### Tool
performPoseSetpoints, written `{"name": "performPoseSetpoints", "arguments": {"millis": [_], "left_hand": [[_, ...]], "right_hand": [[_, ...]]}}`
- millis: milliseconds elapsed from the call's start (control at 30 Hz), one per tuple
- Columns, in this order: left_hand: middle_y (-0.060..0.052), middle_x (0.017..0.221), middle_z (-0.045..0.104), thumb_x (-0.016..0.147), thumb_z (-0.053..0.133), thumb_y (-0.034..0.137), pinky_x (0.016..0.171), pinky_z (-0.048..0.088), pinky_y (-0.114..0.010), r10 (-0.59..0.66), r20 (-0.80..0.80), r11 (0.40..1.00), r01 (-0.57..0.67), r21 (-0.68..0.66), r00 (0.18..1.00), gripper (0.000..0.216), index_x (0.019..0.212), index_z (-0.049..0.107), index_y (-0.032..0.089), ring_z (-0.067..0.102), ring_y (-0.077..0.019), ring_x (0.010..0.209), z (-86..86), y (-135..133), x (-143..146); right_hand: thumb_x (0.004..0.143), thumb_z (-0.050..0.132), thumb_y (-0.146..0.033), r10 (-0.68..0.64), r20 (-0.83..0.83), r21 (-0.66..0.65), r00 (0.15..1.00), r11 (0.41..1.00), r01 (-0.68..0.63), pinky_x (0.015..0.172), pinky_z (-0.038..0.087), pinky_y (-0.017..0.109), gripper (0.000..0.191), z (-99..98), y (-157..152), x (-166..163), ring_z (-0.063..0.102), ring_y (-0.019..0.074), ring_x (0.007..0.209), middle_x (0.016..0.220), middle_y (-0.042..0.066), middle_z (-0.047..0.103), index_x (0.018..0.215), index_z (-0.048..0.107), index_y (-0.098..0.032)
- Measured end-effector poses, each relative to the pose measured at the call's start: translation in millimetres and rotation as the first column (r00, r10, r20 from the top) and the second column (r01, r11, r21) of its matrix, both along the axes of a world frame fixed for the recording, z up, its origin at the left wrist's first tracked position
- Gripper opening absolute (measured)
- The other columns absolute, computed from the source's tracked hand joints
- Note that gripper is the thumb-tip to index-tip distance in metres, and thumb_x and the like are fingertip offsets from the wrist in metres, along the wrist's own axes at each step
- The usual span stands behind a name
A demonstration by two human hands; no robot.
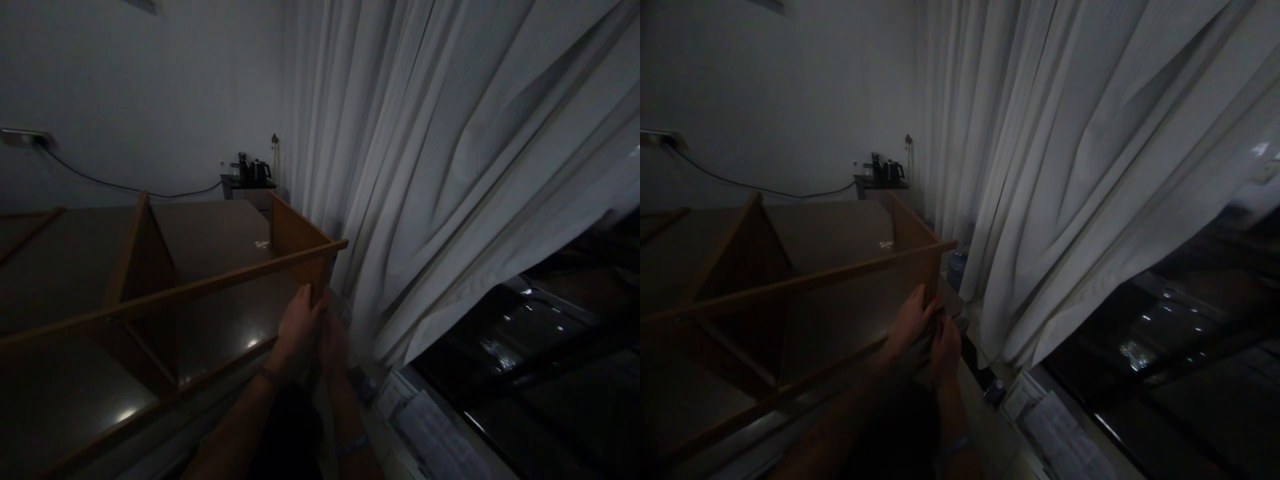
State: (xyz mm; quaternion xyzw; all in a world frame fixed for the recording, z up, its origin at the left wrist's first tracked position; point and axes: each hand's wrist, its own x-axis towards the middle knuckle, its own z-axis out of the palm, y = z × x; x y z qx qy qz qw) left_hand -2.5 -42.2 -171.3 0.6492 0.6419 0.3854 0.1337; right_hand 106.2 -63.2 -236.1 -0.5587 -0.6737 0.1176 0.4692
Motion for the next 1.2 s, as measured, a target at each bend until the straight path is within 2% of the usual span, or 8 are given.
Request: {"name": "performPoseSetpoints", "arguments": {"millis": [133,233,433,567,800,967,1067,1200], "left_hand": [[-0.016,0.129,0.056,0.093,0.039,0.054,0.097,0.045,-0.038,0.007,-0.004,1.0,-0.007,0.002,1.0,0.054,0.129,0.045,0.014,0.057,-0.0278,0.117,-0.9,1,0],[-0.017,0.128,0.056,0.093,0.039,0.054,0.096,0.045,-0.037,0.0,0.011,1.0,0.0,0.007,1.0,0.053,0.128,0.046,0.014,0.058,-0.0271,0.116,-1.4,2,0],[-0.014,0.123,0.059,0.092,0.04,0.055,0.094,0.046,-0.036,-0.03,0.056,0.999,0.029,0.015,0.998,0.052,0.125,0.048,0.016,0.059,-0.0257,0.112,-1.4,1,-2],[-0.015,0.122,0.059,0.091,0.043,0.053,0.094,0.046,-0.038,-0.011,0.058,1.0,0.01,0.02,0.998,0.05,0.124,0.048,0.016,0.059,-0.0256,0.112,-3.0,3,-3],[-0.012,0.114,0.06,0.092,0.04,0.053,0.088,0.048,-0.038,-0.029,0.047,1.0,0.03,-0.001,0.998,0.044,0.115,0.05,0.017,0.061,-0.026,0.104,2.9,2,-2],[-0.009,0.11,0.06,0.093,0.04,0.051,0.085,0.049,-0.036,-0.029,0.072,0.999,0.031,-0.029,0.997,0.038,0.111,0.05,0.02,0.062,-0.0238,0.1,8.5,-1,0],[-0.009,0.108,0.061,0.092,0.04,0.053,0.081,0.049,-0.035,-0.023,0.069,0.999,0.025,-0.037,0.997,0.039,0.11,0.051,0.02,0.063,-0.0232,0.096,10.4,-2,0],[-0.009,0.11,0.061,0.093,0.041,0.051,0.079,0.049,-0.034,-0.009,0.066,0.999,0.012,-0.044,0.998,0.039,0.113,0.05,0.019,0.063,-0.0232,0.096,11.8,-3,1]], "right_hand": [[0.1,0.027,-0.038,0.015,0.096,0.019,0.995,1.0,-0.017,0.071,0.047,0.032,0.043,-2.6,3,6,0.062,0.0215,0.076,0.082,0.01,0.067,0.096,0.065,-0.019],[0.1,0.027,-0.038,0.066,0.096,0.008,0.993,0.998,-0.067,0.075,0.047,0.034,0.042,-4.6,6,12,0.062,0.0215,0.08,0.086,0.01,0.068,0.098,0.065,-0.019],[0.098,0.033,-0.041,0.139,-0.22,-0.027,0.965,0.988,-0.149,0.082,0.048,0.03,0.037,4.5,4,7,0.064,0.0185,0.094,0.103,0.009,0.068,0.108,0.06,-0.019],[0.098,0.033,-0.043,0.088,-0.363,-0.064,0.927,0.991,-0.119,0.079,0.049,0.028,0.038,9.3,0,0,0.066,0.0177,0.092,0.102,0.009,0.07,0.106,0.06,-0.018],[0.099,0.031,-0.042,0.001,-0.158,-0.033,0.987,0.999,-0.006,0.084,0.048,0.034,0.04,-0.1,0,0,0.065,0.0204,0.094,0.103,0.01,0.07,0.106,0.064,-0.02],[0.099,0.031,-0.04,0.012,-0.148,-0.028,0.989,0.999,-0.017,0.08,0.049,0.032,0.039,-3.2,4,2,0.066,0.0194,0.092,0.104,0.009,0.071,0.11,0.064,-0.02],[0.098,0.031,-0.04,-0.006,-0.193,-0.057,0.981,0.998,-0.005,0.081,0.048,0.034,0.04,-3.1,6,-2,0.066,0.0205,0.092,0.104,0.01,0.071,0.107,0.065,-0.02],[0.098,0.033,-0.04,-0.042,-0.37,-0.133,0.928,0.991,-0.008,0.08,0.049,0.031,0.037,0.4,2,-10,0.066,0.0198,0.094,0.106,0.01,0.07,0.11,0.06,-0.02]]}}
